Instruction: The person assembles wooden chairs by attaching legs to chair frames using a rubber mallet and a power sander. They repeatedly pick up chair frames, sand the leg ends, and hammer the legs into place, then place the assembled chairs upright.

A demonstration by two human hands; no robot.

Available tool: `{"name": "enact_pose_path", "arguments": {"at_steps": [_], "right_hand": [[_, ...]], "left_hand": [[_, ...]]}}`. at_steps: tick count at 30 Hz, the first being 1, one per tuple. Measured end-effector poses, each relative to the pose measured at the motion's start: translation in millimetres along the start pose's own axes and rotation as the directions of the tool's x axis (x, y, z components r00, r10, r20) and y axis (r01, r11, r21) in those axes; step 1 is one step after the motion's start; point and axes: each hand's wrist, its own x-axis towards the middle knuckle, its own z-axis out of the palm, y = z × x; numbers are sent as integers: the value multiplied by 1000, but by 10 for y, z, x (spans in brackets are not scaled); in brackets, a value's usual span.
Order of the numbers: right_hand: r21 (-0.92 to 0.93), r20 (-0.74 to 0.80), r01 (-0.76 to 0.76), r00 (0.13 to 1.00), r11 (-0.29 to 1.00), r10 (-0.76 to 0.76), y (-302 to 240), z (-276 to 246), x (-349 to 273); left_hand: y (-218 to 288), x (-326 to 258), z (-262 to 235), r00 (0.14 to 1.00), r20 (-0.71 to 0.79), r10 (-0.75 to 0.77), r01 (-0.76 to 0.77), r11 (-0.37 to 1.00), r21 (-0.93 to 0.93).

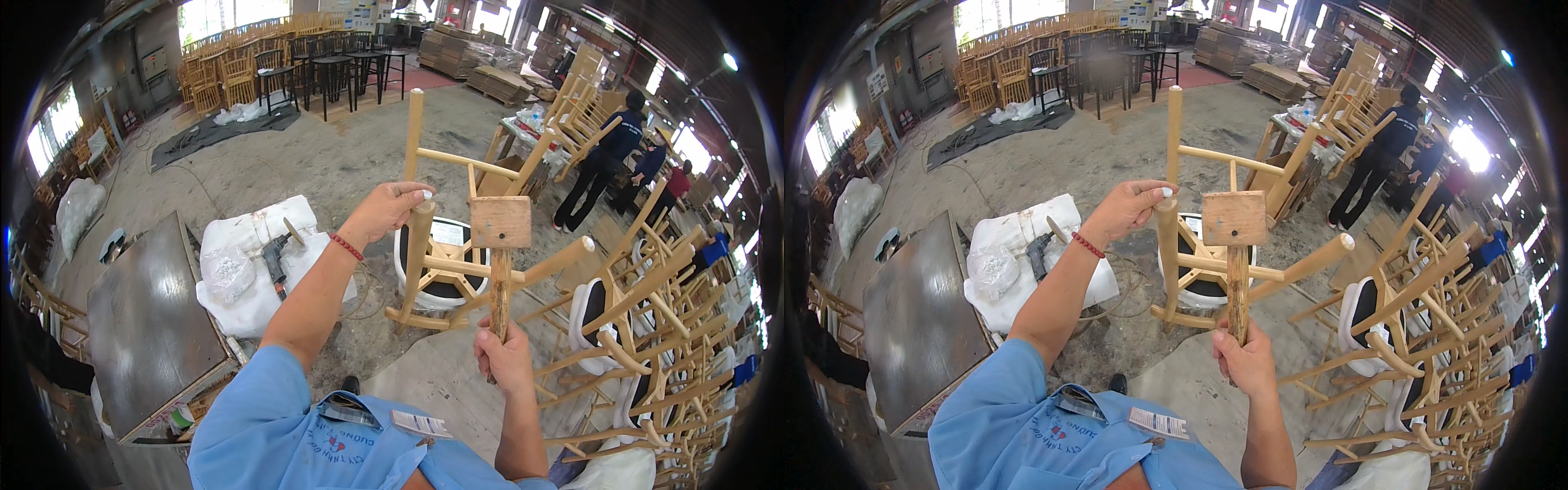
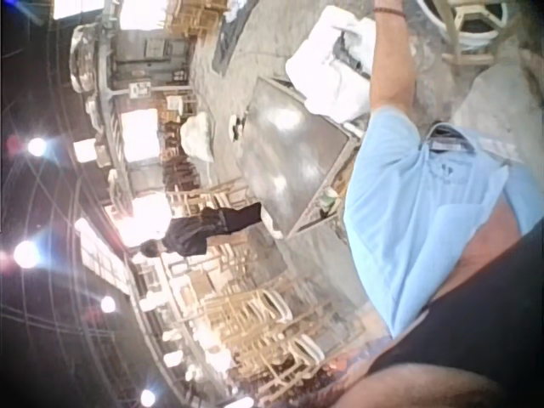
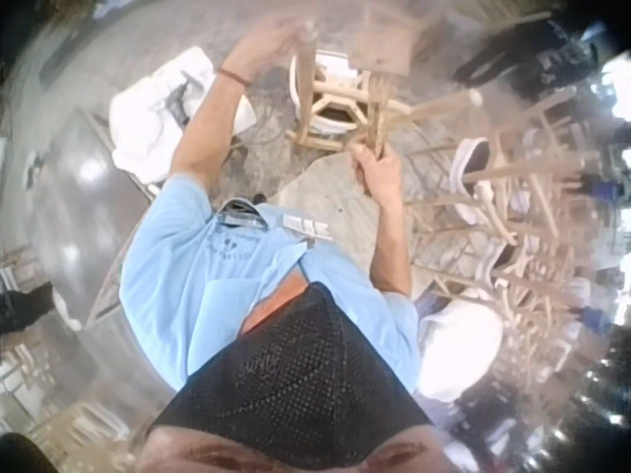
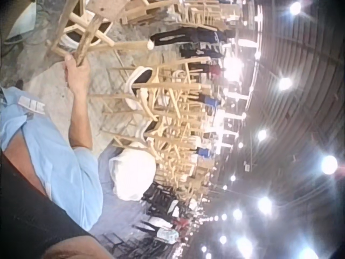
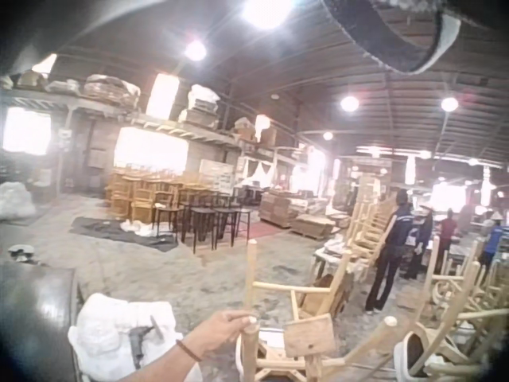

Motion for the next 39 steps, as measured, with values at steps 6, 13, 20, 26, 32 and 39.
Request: {"name": "enact_pose_path", "arguments": {"at_steps": [6,13,20,26,32,39], "right_hand": [[-114,-30,32,999,993,-35,-218,-70,93],[-319,-5,55,998,946,-60,-798,-29,251],[-743,37,115,991,659,-131,-1325,-29,317],[-851,64,99,994,516,-85,-1542,42,361],[-867,50,70,997,494,-53,-1578,51,398],[-792,44,93,994,603,-96,-1670,10,407]], "left_hand": [[-16,-2,33,1000,12,16,-16,1000,-6],[-120,15,-12,998,1,56,-56,997,-43],[-202,44,-1,993,-10,118,-118,990,-77],[-213,24,-32,992,20,126,-122,982,-146],[-221,-48,100,978,-124,171,-170,985,15],[-241,-59,170,963,-191,188,-194,981,-11]]}}
